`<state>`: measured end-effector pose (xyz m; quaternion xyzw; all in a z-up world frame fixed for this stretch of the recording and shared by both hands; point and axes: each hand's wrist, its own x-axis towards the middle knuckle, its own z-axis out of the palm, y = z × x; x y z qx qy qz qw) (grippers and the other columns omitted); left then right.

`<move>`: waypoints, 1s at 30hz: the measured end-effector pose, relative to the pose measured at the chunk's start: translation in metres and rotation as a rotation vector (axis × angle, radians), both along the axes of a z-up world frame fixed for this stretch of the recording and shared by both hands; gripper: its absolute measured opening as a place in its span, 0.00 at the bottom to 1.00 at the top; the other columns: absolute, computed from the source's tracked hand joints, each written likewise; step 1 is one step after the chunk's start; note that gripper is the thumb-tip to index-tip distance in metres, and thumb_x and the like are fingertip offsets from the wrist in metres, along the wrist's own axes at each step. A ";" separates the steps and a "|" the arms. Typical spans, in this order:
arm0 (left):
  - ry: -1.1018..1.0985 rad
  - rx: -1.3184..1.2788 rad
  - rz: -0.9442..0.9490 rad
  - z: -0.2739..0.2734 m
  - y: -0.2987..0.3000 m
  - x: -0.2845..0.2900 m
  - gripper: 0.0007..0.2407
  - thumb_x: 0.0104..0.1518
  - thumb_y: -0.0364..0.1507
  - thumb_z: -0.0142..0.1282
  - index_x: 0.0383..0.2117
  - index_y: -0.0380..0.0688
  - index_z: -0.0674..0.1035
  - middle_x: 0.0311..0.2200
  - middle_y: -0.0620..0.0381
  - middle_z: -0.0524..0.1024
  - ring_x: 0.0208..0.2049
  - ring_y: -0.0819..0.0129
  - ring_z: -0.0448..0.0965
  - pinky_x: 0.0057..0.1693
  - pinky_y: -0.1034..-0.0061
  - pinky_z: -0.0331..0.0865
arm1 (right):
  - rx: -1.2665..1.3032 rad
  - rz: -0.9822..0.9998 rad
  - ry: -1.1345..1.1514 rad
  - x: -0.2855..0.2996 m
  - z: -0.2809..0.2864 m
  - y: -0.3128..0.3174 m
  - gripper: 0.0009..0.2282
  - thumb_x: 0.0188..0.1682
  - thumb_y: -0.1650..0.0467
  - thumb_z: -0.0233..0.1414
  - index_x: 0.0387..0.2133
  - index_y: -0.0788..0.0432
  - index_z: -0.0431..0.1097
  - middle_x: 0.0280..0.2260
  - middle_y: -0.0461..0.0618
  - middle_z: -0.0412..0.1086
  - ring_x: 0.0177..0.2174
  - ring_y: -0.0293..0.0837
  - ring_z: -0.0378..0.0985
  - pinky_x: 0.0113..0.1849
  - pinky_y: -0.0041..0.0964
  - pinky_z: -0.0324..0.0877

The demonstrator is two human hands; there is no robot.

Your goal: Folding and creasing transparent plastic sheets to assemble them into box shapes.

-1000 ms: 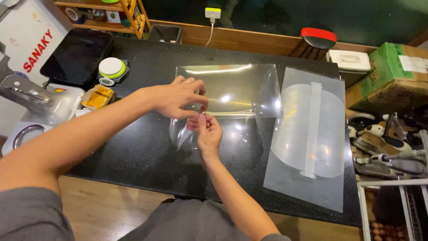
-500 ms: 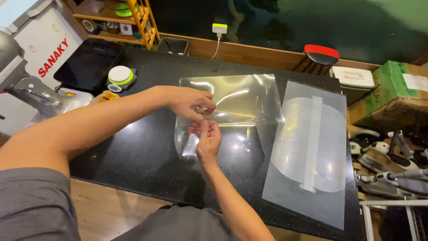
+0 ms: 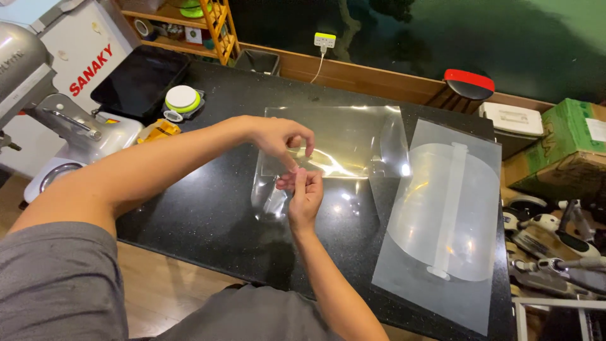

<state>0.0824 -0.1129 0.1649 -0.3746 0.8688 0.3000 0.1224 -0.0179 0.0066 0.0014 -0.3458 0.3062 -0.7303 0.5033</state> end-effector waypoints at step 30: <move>1.553 0.221 1.208 -0.148 0.157 0.055 0.33 0.66 0.57 0.26 0.42 0.37 0.76 0.26 0.56 0.72 0.25 0.70 0.68 0.32 0.75 0.63 | 0.179 0.483 -0.704 0.022 0.128 -0.108 0.21 0.59 0.62 0.40 0.63 0.57 0.58 0.56 0.53 0.69 0.54 0.57 0.72 0.52 0.44 0.73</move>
